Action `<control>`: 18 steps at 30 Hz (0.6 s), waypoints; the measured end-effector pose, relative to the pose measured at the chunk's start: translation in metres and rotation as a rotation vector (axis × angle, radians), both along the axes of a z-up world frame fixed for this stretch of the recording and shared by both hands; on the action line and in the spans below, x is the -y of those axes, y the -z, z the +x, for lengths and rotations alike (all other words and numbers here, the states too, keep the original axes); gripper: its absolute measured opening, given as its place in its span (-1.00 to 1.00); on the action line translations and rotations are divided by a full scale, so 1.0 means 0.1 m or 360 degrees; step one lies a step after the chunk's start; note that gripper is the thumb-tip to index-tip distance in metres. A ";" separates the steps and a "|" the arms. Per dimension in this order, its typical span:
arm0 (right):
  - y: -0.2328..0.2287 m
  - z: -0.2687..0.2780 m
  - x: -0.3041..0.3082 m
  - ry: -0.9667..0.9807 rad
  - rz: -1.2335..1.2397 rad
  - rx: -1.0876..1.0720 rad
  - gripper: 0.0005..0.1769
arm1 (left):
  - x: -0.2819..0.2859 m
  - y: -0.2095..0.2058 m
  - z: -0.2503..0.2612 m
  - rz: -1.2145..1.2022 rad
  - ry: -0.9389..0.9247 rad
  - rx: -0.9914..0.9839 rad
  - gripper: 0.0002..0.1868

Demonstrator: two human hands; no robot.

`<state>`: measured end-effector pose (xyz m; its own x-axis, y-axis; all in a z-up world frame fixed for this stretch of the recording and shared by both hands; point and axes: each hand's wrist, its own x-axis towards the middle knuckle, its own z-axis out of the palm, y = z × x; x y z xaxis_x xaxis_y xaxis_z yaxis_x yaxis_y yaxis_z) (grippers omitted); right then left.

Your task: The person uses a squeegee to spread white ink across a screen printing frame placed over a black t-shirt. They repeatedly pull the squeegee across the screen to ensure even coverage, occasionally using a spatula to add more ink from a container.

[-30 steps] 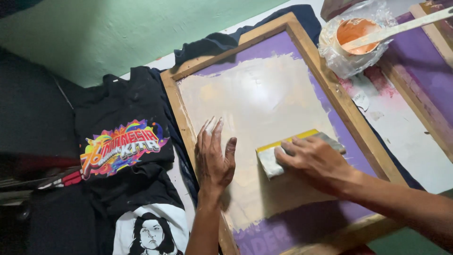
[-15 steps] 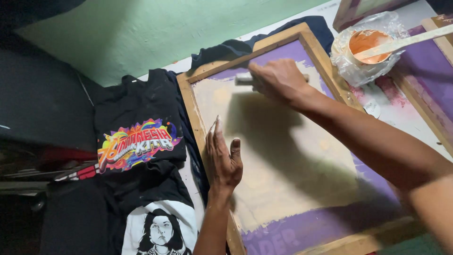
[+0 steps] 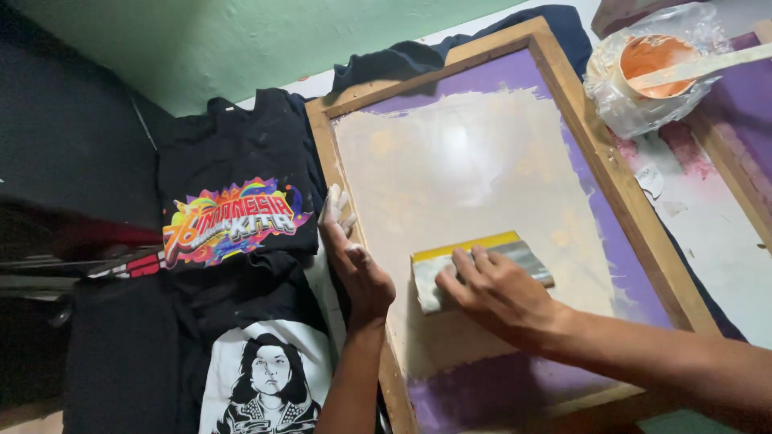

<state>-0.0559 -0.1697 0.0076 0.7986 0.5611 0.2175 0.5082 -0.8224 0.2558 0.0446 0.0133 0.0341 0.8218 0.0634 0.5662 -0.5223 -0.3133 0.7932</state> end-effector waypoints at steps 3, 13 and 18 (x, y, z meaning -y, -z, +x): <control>-0.23 -0.27 0.04 0.0029 0.0180 -0.0300 -0.87 | -0.04 -0.04 -0.13 0.0085 0.0186 -0.0160 -0.07; -0.65 0.00 0.75 0.0657 0.0258 -0.0855 -0.79 | 0.10 -0.60 -0.66 0.1085 0.0967 -0.0355 0.09; -0.73 0.20 0.84 0.0640 0.0496 -0.0925 -0.88 | 0.22 -0.04 -0.38 0.1701 0.0716 -0.0005 -0.27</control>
